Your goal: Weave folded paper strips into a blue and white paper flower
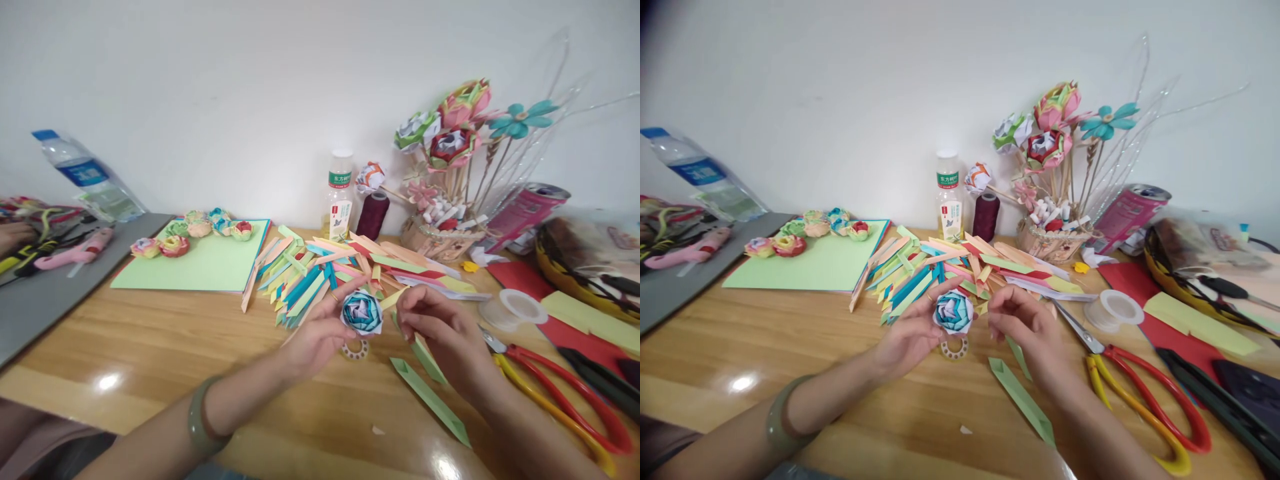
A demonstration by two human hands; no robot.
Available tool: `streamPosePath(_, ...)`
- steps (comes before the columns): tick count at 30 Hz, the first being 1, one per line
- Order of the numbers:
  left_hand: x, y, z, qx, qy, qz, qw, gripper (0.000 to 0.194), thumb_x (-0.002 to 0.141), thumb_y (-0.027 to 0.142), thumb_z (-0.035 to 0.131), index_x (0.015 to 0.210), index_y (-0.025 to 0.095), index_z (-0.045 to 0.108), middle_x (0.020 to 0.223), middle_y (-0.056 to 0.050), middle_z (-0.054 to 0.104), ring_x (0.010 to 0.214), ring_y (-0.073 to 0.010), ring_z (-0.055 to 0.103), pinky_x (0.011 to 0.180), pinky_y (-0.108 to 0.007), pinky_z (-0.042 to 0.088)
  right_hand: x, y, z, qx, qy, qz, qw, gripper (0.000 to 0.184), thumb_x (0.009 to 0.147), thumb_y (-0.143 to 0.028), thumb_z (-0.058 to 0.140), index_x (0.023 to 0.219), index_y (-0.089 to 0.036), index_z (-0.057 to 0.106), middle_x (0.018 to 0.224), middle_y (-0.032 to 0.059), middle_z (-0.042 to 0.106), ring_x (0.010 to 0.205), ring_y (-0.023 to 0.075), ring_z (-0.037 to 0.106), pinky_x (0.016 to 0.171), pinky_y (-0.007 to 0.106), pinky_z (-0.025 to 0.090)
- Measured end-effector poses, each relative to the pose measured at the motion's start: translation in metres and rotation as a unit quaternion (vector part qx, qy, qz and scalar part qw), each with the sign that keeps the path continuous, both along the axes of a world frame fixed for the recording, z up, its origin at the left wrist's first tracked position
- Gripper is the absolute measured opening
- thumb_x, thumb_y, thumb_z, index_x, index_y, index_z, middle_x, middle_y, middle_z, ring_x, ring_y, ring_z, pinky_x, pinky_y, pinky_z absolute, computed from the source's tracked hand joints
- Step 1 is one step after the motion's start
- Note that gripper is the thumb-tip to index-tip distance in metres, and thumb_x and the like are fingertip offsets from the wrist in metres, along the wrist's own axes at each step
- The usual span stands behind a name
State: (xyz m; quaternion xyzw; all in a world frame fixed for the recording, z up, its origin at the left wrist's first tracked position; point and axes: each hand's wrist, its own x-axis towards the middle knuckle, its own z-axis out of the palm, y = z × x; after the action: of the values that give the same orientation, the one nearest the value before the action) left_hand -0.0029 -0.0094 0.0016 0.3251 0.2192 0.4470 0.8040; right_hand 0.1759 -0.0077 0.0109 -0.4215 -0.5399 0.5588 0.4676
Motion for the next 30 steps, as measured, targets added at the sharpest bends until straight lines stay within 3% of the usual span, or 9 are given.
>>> streamPosePath(7, 0.002, 0.000, -0.005, 0.054, 0.077, 0.016, 0.995, 0.054, 0.062, 0.013, 0.067, 0.113, 0.026, 0.054, 0.099, -0.002, 0.058, 0.092, -0.0154, 0.050, 0.083, -0.027, 0.036, -0.007, -0.008, 0.010, 0.079, -0.147, -0.039, 0.985, 0.009, 0.074, -0.027, 0.058, 0.075, -0.021, 0.051, 0.064, -0.0029, 0.049, 0.058, 0.0112, 0.047, 0.051, 0.022, 0.037)
streamPosePath(13, 0.003, 0.000, -0.012, 0.109, 0.123, 0.030, 0.986, 0.058, 0.061, 0.018, 0.071, 0.114, 0.030, 0.053, 0.098, -0.001, 0.058, 0.089, -0.0151, 0.050, 0.081, -0.028, 0.036, -0.008, -0.009, 0.009, 0.149, -0.236, -0.020, 0.960, 0.008, 0.075, -0.026, 0.058, 0.075, -0.020, 0.052, 0.069, -0.0012, 0.053, 0.061, 0.0125, 0.049, 0.055, 0.024, 0.040)
streamPosePath(18, 0.003, -0.001, -0.012, 0.105, 0.105, 0.025, 0.989, 0.059, 0.062, 0.016, 0.070, 0.116, 0.030, 0.051, 0.097, -0.001, 0.057, 0.088, -0.0142, 0.049, 0.079, -0.026, 0.037, -0.008, -0.008, 0.013, 0.142, -0.239, 0.021, 0.960, 0.014, 0.080, -0.028, 0.052, 0.070, -0.019, 0.057, 0.066, -0.0005, 0.056, 0.061, 0.0128, 0.049, 0.058, 0.024, 0.039)
streamPosePath(24, 0.003, 0.000, -0.008, 0.075, 0.094, 0.031, 0.992, 0.059, 0.061, 0.015, 0.070, 0.115, 0.029, 0.052, 0.099, -0.001, 0.057, 0.089, -0.0138, 0.050, 0.081, -0.027, 0.036, -0.007, -0.005, 0.015, 0.032, -0.192, 0.051, 0.980, 0.018, 0.080, -0.034, 0.051, 0.075, -0.018, 0.058, 0.064, -0.0012, 0.053, 0.056, 0.0108, 0.045, 0.049, 0.022, 0.035)
streamPosePath(30, 0.005, 0.001, -0.008, 0.090, 0.110, 0.052, 0.989, 0.054, 0.060, 0.015, 0.071, 0.110, 0.029, 0.055, 0.101, -0.001, 0.058, 0.090, -0.0139, 0.050, 0.082, -0.027, 0.036, -0.007, -0.007, 0.009, 0.089, -0.206, -0.016, 0.974, 0.013, 0.076, -0.031, 0.057, 0.073, -0.020, 0.052, 0.067, -0.0018, 0.052, 0.059, 0.0121, 0.048, 0.053, 0.023, 0.039)
